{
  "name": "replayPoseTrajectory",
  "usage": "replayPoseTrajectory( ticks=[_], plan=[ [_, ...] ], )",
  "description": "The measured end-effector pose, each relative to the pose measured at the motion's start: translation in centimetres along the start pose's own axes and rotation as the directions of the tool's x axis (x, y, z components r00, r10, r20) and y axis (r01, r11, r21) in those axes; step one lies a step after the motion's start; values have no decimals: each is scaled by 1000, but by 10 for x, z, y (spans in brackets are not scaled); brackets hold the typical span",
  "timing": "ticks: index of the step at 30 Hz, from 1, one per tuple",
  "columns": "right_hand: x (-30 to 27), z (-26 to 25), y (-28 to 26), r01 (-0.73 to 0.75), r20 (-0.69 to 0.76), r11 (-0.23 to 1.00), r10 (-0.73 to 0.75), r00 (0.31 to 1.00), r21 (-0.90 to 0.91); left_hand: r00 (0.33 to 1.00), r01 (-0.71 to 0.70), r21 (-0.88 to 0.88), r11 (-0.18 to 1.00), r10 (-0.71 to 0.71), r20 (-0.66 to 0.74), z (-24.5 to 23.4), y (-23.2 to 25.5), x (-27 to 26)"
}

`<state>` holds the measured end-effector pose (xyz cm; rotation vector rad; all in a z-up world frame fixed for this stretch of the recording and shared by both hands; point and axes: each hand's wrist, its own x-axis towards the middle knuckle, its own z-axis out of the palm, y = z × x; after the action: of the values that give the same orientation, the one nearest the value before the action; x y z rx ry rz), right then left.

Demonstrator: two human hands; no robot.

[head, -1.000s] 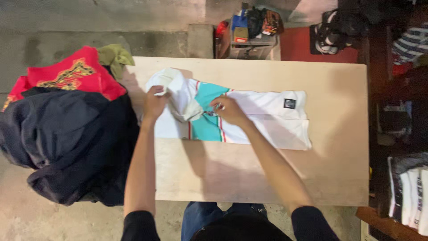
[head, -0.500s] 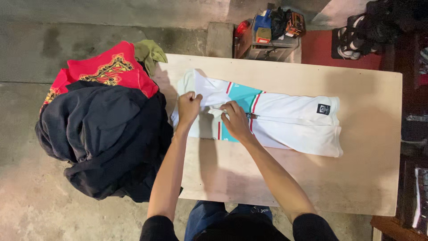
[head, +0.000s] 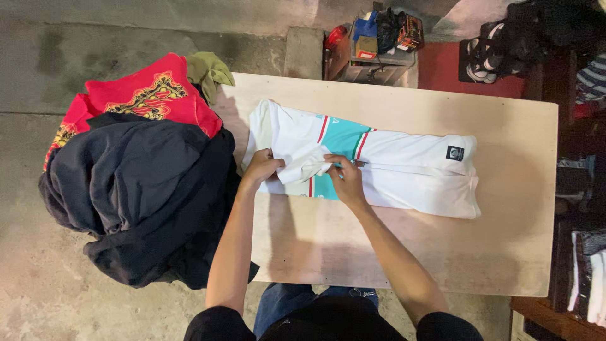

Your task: The person folds a white graphic t-shirt on a table by repeatedly folding the sides and sleeves inward until it forms a small rectangle.

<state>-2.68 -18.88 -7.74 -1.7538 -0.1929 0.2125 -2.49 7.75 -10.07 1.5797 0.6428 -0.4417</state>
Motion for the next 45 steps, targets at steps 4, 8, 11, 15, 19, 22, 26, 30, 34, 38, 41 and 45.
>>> replayPoseTrajectory(
  ticks=[4,8,11,15,19,22,26,30,34,38,41,45],
  plan=[
    [18,6,28,-233,-11,764,299,954,601,998,-57,-8,998,58,23,4,16,-4],
    [34,22,-1,-345,-89,803,438,895,485,995,-91,-122,988,87,-39,12,27,-10],
    [36,30,-25,-129,-101,960,106,989,-250,984,-44,12,999,45,-173,17,26,-5],
    [24,31,-26,-91,-87,935,65,994,-342,930,-215,105,971,237,-280,21,11,-10],
    [12,27,-15,-76,-126,967,46,991,-242,970,-78,-82,994,57,-235,20,-2,-16],
    [7,24,-19,89,-25,923,-106,994,-373,930,-229,161,960,265,-255,15,-14,-23],
    [-12,23,-45,83,45,843,-70,997,-531,985,-30,353,935,88,-151,10,-15,-45],
    [-22,22,-66,-166,80,761,274,958,-627,992,40,599,800,42,-122,3,-1,-55],
    [-23,20,-70,-93,117,717,238,964,-691,933,-3,539,842,196,-302,1,16,-35],
    [-22,16,-69,-128,68,685,252,965,-717,802,-190,436,880,395,-448,-1,44,18],
    [-18,13,-61,-91,47,714,172,984,-695,817,-166,415,895,361,-451,-1,63,61],
    [-22,6,-50,-96,98,791,194,976,-604,874,-63,436,898,260,-410,-20,58,110]
  ],
)
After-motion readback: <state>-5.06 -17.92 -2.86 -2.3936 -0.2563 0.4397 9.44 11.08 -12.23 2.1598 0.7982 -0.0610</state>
